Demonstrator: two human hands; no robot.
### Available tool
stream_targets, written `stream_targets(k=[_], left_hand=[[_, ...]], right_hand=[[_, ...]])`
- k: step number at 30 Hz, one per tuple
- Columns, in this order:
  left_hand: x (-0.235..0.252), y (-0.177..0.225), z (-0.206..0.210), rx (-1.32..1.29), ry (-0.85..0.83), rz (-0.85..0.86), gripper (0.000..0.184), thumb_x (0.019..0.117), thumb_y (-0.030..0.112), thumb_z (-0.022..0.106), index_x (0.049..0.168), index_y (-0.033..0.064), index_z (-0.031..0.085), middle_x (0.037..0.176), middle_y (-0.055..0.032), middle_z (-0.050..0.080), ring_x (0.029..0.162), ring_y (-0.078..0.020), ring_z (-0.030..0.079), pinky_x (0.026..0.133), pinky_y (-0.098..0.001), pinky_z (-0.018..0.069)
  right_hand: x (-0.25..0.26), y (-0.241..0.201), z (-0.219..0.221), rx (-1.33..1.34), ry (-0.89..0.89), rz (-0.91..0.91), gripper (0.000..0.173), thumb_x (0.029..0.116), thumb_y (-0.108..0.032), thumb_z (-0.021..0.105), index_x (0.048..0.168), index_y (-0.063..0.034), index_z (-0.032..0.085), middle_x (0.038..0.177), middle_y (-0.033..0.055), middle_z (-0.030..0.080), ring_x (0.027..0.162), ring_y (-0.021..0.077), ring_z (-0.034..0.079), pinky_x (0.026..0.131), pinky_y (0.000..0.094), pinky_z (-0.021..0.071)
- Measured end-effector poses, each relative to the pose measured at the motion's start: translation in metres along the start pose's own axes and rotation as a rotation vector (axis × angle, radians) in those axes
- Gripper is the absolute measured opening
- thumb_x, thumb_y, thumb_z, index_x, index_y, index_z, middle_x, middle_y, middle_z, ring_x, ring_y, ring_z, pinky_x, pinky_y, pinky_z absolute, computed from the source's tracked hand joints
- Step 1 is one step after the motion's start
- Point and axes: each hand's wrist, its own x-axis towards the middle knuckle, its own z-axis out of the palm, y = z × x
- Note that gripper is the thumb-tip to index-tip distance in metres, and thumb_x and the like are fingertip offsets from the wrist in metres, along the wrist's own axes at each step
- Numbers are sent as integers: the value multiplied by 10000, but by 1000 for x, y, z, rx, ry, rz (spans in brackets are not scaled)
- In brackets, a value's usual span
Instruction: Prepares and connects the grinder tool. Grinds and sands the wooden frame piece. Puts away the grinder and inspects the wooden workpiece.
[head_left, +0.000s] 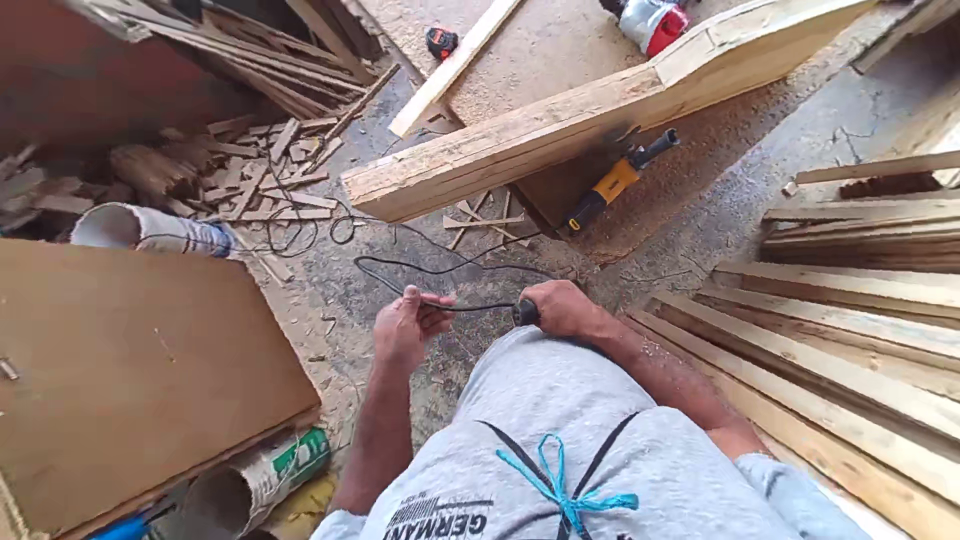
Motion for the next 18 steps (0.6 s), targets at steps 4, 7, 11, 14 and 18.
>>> stream_targets(k=[4, 7, 11, 14, 18], left_hand=[[-25, -10, 4, 1001, 156, 261, 628, 1014, 595, 503, 855, 26, 717, 777, -148, 720, 764, -336, 716, 739, -623, 550], [-21, -16, 32, 925, -191, 628, 768, 1006, 711, 329, 1188, 76, 721, 1177, -95, 735, 1172, -251, 668, 1037, -511, 518], [10, -53, 62, 324, -722, 354, 1020, 874, 901, 183, 1217, 71, 666, 922, -16, 718, 778, -72, 665, 709, -307, 585], [16, -60, 55, 273, -695, 204, 644, 1012, 623, 467, 1264, 73, 686, 814, 45, 667, 650, -35, 574, 619, -248, 515], [20, -61, 28, 187, -578, 214, 423, 998, 367, 638, 1291, 65, 681, 1015, 3, 735, 776, -39, 640, 708, -248, 551]], right_hand=[[-5, -19, -4, -82, -93, -91, 228, 924, -273, 682, 1027, -71, 696, 968, 146, 718, 942, 349, 698, 763, 595, 532], [2, -29, -8, -71, -172, -144, 204, 887, -228, 714, 1010, -67, 688, 949, 147, 708, 936, 354, 687, 755, 602, 521], [6, -14, -8, 150, -5, -185, 270, 875, -247, 747, 1094, -92, 724, 986, 110, 741, 954, 283, 711, 837, 544, 565], [-7, 6, -14, 457, 289, 55, 521, 841, -332, 827, 1198, 1, 643, 1035, 133, 721, 963, 225, 702, 904, 449, 574], [-12, 26, -8, 562, 246, 375, 879, 812, -549, 813, 1470, -128, 409, 1087, 111, 691, 919, 215, 697, 839, 488, 593]])
